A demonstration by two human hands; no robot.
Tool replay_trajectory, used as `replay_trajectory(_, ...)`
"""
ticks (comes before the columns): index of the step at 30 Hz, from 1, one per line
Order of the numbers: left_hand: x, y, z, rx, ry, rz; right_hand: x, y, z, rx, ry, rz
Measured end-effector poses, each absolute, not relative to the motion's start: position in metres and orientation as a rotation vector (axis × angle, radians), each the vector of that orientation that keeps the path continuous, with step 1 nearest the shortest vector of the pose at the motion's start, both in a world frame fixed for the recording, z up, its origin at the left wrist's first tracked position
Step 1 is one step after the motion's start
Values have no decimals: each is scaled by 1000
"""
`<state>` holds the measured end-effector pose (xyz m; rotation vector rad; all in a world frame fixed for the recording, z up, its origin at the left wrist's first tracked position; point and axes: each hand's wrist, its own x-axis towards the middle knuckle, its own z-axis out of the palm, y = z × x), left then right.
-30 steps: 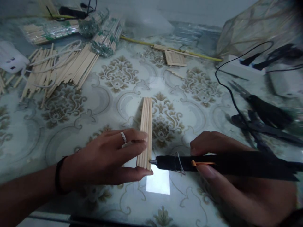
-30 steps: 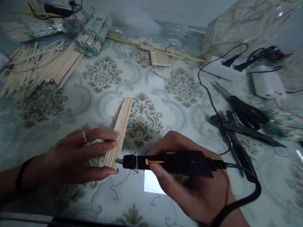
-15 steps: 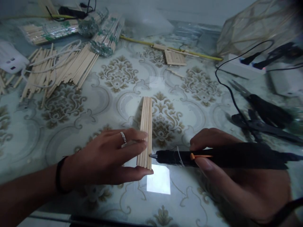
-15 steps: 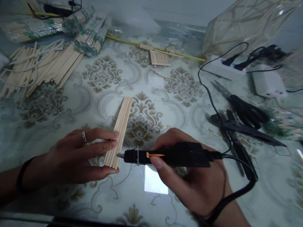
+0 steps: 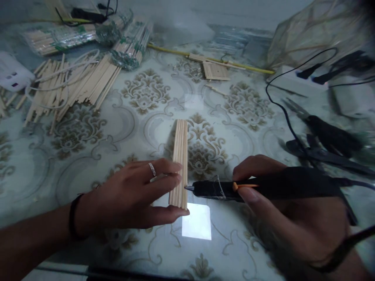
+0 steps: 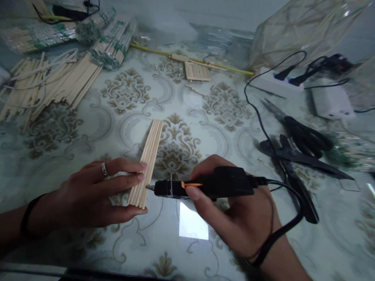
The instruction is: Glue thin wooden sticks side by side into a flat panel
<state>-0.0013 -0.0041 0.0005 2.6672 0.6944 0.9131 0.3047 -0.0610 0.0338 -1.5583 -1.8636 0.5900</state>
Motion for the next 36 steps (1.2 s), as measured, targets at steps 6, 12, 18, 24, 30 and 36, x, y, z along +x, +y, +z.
replay_trajectory(6,-1,-4,-1,2657,665,938,301,-62,32,-1580,-1818,597)
replay_trajectory(12,-1,-5,-2,2654,685,930,308,-57,31,-1521,-1910,614)
replay_trajectory(18,-2,-4,-2,2644,667,918,301,-60,29,-1589,-1833,566)
replay_trajectory(24,-2,-6,-3,2643,685,920,309,-57,24,-1497,-1898,549)
replay_trajectory(30,-2,-6,-1,2671,699,897,303,-60,27,-1596,-1850,562)
replay_trajectory(36,-2,-4,-1,2658,678,928,310,-55,21,-1529,-1887,516)
